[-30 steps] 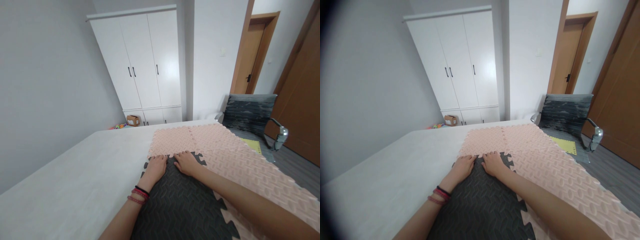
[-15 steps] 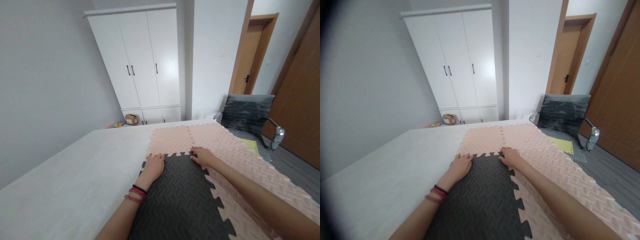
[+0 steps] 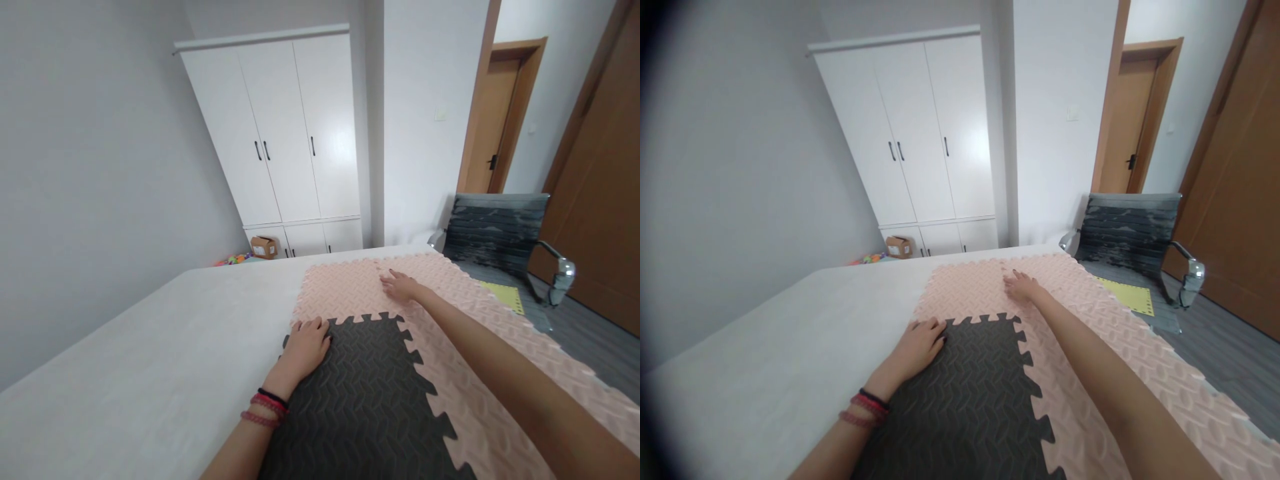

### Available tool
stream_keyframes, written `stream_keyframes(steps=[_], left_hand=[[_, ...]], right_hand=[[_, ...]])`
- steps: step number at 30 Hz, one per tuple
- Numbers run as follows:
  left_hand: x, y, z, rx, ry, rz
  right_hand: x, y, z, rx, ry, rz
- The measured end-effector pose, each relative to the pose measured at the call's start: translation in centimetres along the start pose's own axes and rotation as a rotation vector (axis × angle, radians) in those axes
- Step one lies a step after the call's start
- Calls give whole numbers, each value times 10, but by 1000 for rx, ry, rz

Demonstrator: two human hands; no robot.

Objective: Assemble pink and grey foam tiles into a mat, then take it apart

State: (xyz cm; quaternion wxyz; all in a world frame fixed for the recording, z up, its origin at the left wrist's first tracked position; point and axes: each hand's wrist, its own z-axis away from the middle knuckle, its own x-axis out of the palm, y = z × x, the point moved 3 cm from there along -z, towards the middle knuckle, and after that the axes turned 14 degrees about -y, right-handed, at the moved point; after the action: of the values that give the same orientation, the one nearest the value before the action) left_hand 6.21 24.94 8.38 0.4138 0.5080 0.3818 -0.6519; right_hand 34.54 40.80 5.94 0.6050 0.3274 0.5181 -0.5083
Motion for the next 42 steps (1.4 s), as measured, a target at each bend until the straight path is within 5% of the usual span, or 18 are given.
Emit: stream_keyframes(steps=[7, 16, 29, 37, 42], left_hand=[[1, -3, -3, 4, -21, 37], [-1, -7, -1, 4, -26, 72], [4, -8, -7, -7, -46, 112], [2, -7, -6, -30, -71, 134], [5, -13, -9, -22, -93, 179]], right_hand=[[23, 17, -9, -20, -57, -29], [3, 13, -26, 7, 51, 19], [8, 28, -53, -23, 38, 21], [-13, 22, -108, 71, 142, -72], [-8, 29, -135, 150, 134, -133]])
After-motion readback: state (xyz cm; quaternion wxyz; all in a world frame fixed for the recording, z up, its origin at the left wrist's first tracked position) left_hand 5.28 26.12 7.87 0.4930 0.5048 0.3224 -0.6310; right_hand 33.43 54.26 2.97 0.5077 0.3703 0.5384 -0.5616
